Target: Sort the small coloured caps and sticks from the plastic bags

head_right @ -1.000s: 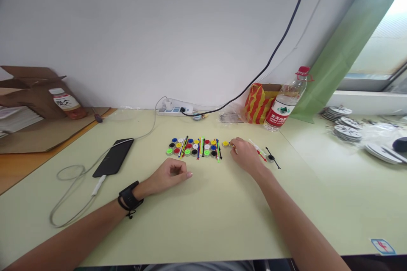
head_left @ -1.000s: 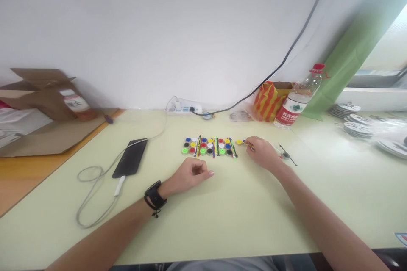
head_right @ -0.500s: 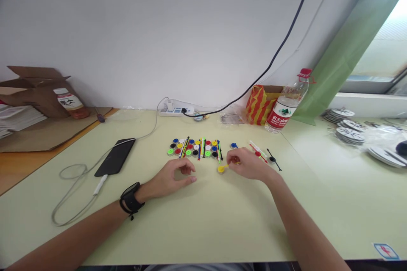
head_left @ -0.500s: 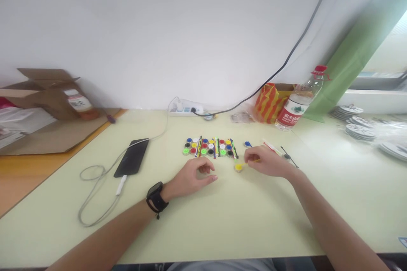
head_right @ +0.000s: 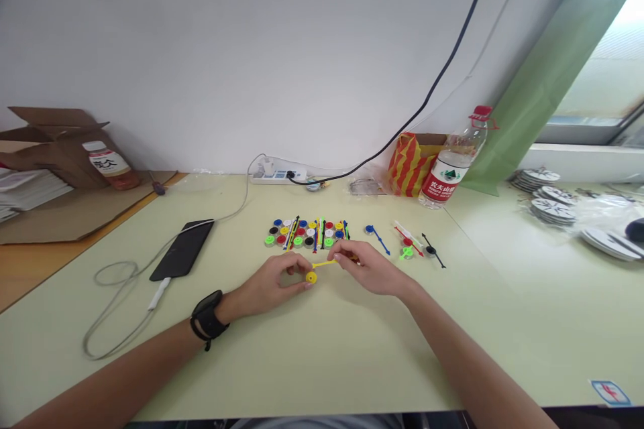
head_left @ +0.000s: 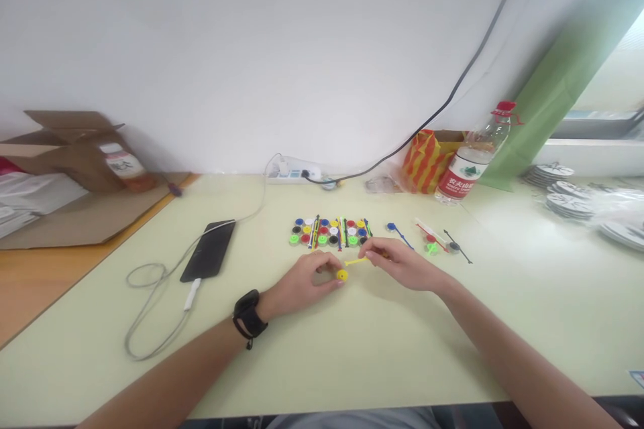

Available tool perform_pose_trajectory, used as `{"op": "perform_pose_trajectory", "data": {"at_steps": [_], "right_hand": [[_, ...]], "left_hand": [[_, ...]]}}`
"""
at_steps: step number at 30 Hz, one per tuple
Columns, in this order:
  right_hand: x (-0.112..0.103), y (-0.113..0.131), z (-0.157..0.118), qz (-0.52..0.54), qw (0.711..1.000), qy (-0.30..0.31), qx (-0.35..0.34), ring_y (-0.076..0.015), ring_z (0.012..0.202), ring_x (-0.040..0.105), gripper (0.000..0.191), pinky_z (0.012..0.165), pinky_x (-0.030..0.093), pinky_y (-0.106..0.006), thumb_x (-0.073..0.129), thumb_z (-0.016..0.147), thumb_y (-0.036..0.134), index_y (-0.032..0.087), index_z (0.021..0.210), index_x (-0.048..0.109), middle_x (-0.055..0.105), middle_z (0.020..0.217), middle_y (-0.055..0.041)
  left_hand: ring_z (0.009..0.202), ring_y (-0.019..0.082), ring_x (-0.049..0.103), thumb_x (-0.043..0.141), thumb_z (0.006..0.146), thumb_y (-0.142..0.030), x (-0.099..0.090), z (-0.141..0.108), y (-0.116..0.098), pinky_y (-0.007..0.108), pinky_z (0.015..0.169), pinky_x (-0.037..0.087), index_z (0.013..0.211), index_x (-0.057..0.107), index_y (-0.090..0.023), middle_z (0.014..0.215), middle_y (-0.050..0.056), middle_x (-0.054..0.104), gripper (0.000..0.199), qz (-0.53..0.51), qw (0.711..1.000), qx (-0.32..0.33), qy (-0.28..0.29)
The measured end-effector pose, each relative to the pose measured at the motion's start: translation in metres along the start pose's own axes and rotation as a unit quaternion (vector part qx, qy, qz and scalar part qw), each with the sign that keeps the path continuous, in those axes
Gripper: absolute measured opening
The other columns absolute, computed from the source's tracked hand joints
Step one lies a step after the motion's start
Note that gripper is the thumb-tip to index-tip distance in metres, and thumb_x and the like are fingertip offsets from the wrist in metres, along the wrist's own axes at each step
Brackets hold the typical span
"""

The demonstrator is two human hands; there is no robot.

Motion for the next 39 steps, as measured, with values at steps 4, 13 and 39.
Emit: {"op": "perform_pose_trajectory", "data": {"at_steps": [4, 13, 39], "right_hand": [[0.009, 0.002, -0.001, 0.087, 0.996, 0.012, 0.000, -0.0165, 0.080, 0.055, 0.026, 0.071, 0.046, -0.029, 0.043, 0.106, 0.042, 0.024, 0.117, 0.058, 0.058, 0.090, -0.0018], [0.035, 0.023, 0.000, 0.120, 0.992, 0.002, -0.034, -0.0188, 0.093, 0.061, 0.011, 0.082, 0.051, -0.032, 0.048, 0.103, 0.032, 0.025, 0.111, 0.051, 0.063, 0.102, -0.0048], [0.032, 0.014, 0.000, 0.124, 0.992, 0.023, -0.010, -0.0155, 0.075, 0.054, 0.015, 0.071, 0.046, -0.029, 0.057, 0.098, 0.032, 0.024, 0.110, 0.052, 0.061, 0.087, 0.0002]], "left_hand": [[0.086, 0.018, 0.065, 0.072, 0.091, -0.040, 0.001, 0.002, 0.008, 0.033, 0.084, 0.055, 0.110, 0.069, -0.019, 0.101, 0.006, 0.072, 0.028, -0.108, 0.993, -0.034, -0.021], [0.112, 0.026, 0.069, 0.077, 0.089, -0.035, 0.013, 0.006, -0.005, 0.041, 0.101, 0.055, 0.113, 0.072, -0.016, 0.116, 0.012, 0.074, 0.031, -0.259, 0.965, -0.043, 0.005], [0.080, 0.016, 0.069, 0.072, 0.087, -0.020, -0.002, -0.003, -0.010, 0.029, 0.080, 0.058, 0.092, 0.074, -0.016, 0.087, 0.005, 0.074, 0.007, -0.091, 0.994, 0.016, -0.052]]}}
Point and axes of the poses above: each hand's wrist, its own z-axis towards the middle knuckle, its own x-axis out of the palm, y = z × x, the point moved 8 cm from there along z, towards the middle knuckle
